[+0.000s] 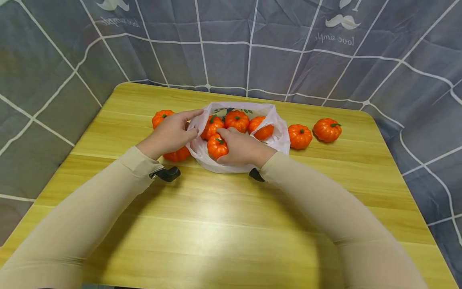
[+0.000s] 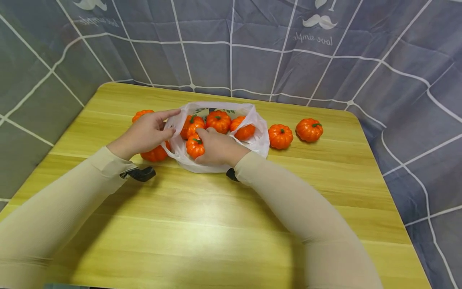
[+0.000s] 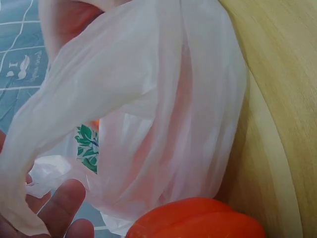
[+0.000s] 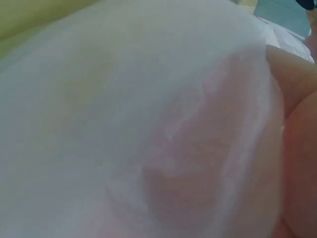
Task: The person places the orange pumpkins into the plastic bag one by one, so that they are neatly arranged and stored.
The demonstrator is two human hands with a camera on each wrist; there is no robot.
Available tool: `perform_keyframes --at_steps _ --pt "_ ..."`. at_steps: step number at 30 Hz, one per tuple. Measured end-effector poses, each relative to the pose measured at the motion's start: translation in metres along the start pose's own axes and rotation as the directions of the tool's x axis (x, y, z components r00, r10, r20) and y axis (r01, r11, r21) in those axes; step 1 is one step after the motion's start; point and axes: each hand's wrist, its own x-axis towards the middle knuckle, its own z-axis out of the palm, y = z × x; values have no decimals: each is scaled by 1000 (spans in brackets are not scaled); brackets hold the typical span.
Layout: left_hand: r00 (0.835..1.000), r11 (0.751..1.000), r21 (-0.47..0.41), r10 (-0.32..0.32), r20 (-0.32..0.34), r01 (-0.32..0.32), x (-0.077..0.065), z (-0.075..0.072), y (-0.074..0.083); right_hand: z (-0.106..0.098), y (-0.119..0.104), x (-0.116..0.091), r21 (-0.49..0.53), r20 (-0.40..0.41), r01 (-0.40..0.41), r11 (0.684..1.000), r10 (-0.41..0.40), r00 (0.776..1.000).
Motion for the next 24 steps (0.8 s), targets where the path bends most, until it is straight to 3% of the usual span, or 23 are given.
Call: perform_keyframes --at_steps 7,15,19,24 --pt "1000 1000 2 22 -7 -22 1 1 0 6 0 5 -43 10 -15 999 16 1000" --pt "1000 1000 -8 -1 0 1 0 1 0 2 8 -6 14 -18 17 1000 -17 1000" --pt "1000 1000 -19 -9 -1 9 1 0 1 -21 17 -30 106 -152 56 993 -39 988" --pt "1000 1000 -15 -20 -5 19 0 -2 2 -57 49 -60 236 -379 52 971 43 925"
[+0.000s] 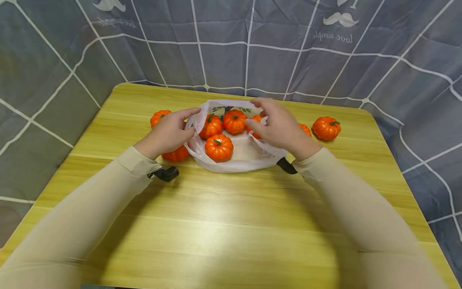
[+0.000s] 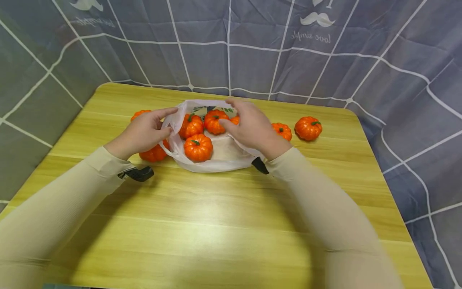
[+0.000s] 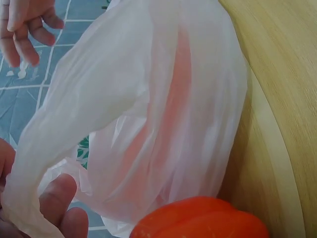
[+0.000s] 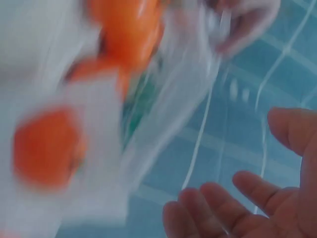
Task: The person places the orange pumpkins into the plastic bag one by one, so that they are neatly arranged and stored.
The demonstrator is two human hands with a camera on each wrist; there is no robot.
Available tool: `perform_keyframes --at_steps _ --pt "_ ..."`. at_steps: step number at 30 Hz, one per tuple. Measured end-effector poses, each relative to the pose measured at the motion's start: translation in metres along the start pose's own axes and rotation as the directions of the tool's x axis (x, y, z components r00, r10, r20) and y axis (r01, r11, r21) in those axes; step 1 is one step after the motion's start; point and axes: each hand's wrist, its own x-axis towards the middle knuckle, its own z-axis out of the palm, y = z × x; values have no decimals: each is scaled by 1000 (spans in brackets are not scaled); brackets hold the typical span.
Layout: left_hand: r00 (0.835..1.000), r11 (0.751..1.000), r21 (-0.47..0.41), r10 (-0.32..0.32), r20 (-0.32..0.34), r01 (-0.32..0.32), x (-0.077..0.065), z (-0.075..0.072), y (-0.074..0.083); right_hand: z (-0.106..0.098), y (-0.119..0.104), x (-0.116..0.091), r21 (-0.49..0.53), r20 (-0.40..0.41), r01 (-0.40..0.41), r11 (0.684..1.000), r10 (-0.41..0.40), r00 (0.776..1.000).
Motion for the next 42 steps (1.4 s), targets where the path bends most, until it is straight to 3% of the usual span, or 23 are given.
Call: perform_keyframes --at_steps 3,6,11,15,23,42 --pt "1000 1000 10 7 0 -7 0 1 3 -26 28 -8 6 -77 -83 997 84 993" --pt "1000 1000 13 10 -1 -10 0 1 7 -42 60 -14 -27 -100 -164 986 160 982" --pt "1000 1000 17 6 2 -6 1 2 9 -52 103 -25 -77 -43 -257 963 255 966" --pt "1000 1000 20 2 2 -2 0 1 9 -47 122 -26 -109 46 -272 956 279 959" --pt "1000 1000 22 -8 3 8 0 3 8 -35 136 -23 -130 182 -257 958 277 943" --pt "999 999 6 -31 18 31 2 6 5 -14 145 -20 -125 206 -212 969 234 950"
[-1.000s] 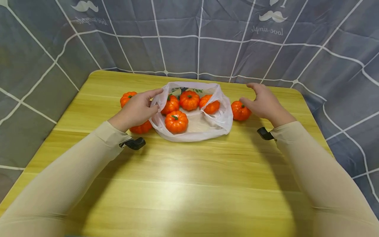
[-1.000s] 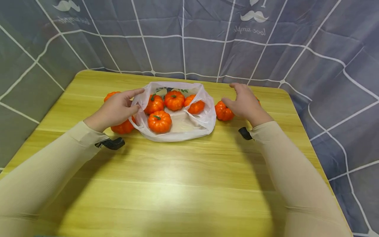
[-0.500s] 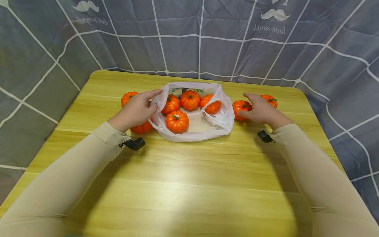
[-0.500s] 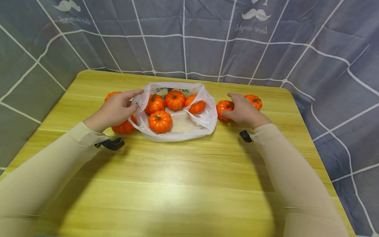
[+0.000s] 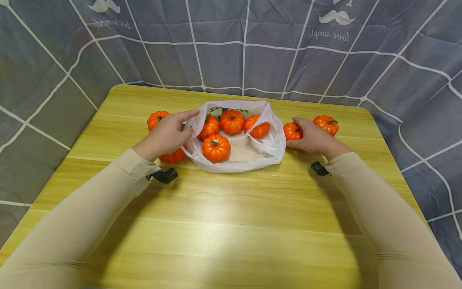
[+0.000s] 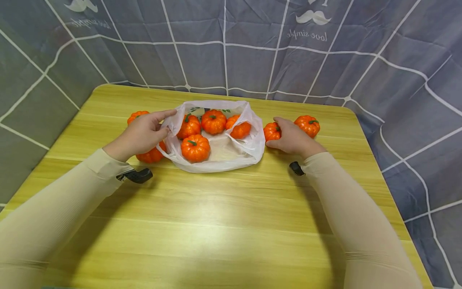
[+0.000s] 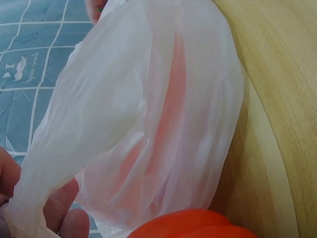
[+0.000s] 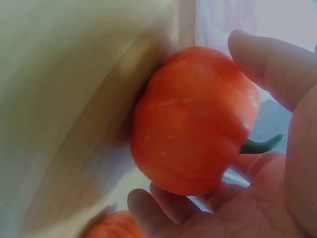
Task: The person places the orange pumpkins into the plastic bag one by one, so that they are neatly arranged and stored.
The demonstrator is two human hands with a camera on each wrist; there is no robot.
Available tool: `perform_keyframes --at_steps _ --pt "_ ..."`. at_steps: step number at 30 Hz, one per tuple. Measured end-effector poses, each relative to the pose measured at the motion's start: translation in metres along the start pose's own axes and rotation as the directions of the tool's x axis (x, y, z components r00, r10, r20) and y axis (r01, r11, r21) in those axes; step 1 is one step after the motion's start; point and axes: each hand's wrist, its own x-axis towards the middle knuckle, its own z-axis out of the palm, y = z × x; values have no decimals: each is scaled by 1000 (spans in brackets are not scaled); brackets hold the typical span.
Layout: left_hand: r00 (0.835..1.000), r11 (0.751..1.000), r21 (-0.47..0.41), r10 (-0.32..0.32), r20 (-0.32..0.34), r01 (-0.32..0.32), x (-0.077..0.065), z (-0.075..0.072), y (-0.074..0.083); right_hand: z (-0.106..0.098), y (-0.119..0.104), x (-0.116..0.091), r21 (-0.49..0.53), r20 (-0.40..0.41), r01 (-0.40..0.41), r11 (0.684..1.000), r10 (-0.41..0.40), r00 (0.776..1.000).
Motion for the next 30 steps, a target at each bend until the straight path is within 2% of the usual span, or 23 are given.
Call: perform_keyframes --at_steps 12,17,25,30 --pt "1000 1000 4 10 2 -10 2 5 0 3 0 1 -9 0 -3 1000 3 1000" --pt "1000 1000 -2 0 22 0 3 7 0 4 0 2 -9 -9 -2 1000 2 1000" --pt "997 998 -48 -27 66 30 6 16 -5 8 1 2 15 -27 -37 999 38 999" --pt "998 999 -25 -24 63 26 7 21 -5 10 2 3 18 -40 -55 998 56 998"
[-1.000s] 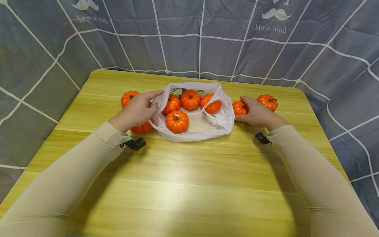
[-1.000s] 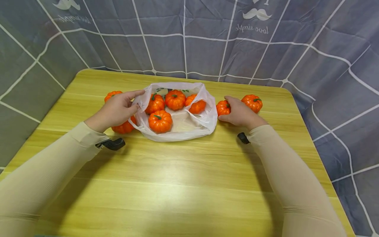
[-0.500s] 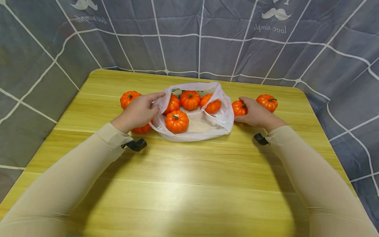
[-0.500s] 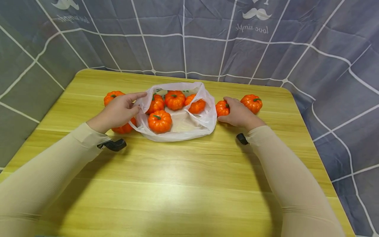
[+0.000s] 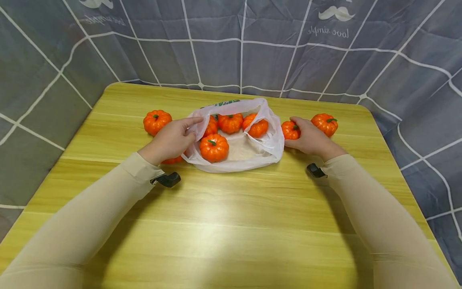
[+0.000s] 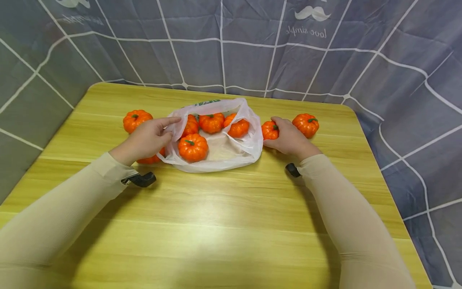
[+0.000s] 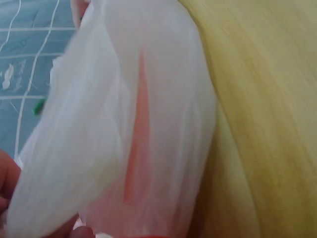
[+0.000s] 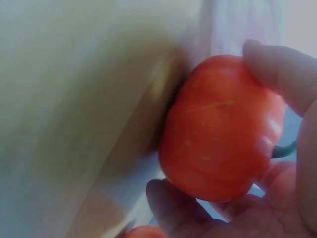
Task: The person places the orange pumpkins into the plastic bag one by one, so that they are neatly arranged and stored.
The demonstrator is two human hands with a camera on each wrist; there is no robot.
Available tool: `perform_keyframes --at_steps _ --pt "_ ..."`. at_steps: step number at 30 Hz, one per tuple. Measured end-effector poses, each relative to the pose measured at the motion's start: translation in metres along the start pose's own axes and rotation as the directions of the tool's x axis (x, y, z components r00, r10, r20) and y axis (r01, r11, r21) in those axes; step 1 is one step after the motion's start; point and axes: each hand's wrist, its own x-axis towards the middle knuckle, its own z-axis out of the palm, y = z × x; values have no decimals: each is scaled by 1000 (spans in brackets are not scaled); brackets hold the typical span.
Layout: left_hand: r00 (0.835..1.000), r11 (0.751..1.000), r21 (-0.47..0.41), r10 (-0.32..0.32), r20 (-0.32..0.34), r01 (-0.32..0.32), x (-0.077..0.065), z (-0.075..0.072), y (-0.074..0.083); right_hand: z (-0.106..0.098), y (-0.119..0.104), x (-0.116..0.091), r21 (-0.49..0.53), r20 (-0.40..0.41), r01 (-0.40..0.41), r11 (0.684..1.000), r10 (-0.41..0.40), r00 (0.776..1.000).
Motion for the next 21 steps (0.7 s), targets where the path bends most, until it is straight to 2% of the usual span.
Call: perform_keyframes --at_steps 6,10,13,17,19,21 --pt "999 999 47 21 -25 -20 -2 -3 2 -3 -4 -2 14 -24 -4 1000 4 1000" --pt "999 997 81 19 -47 -15 -2 -6 1 -13 -12 -6 67 -101 6 998 1 995" --pt "999 996 88 18 -49 -14 -2 -8 1 -24 -23 -10 130 -208 29 991 -1 978" --pt "998 996 84 22 -51 -18 -3 -10 1 -34 -46 -20 169 -343 104 980 -40 938" --pt "998 996 82 28 -53 -23 -3 -10 1 -35 -61 -25 166 -371 153 974 -82 925" --pt "998 996 80 30 -56 -26 -4 -11 0 -33 -76 -29 163 -366 216 963 -144 920"
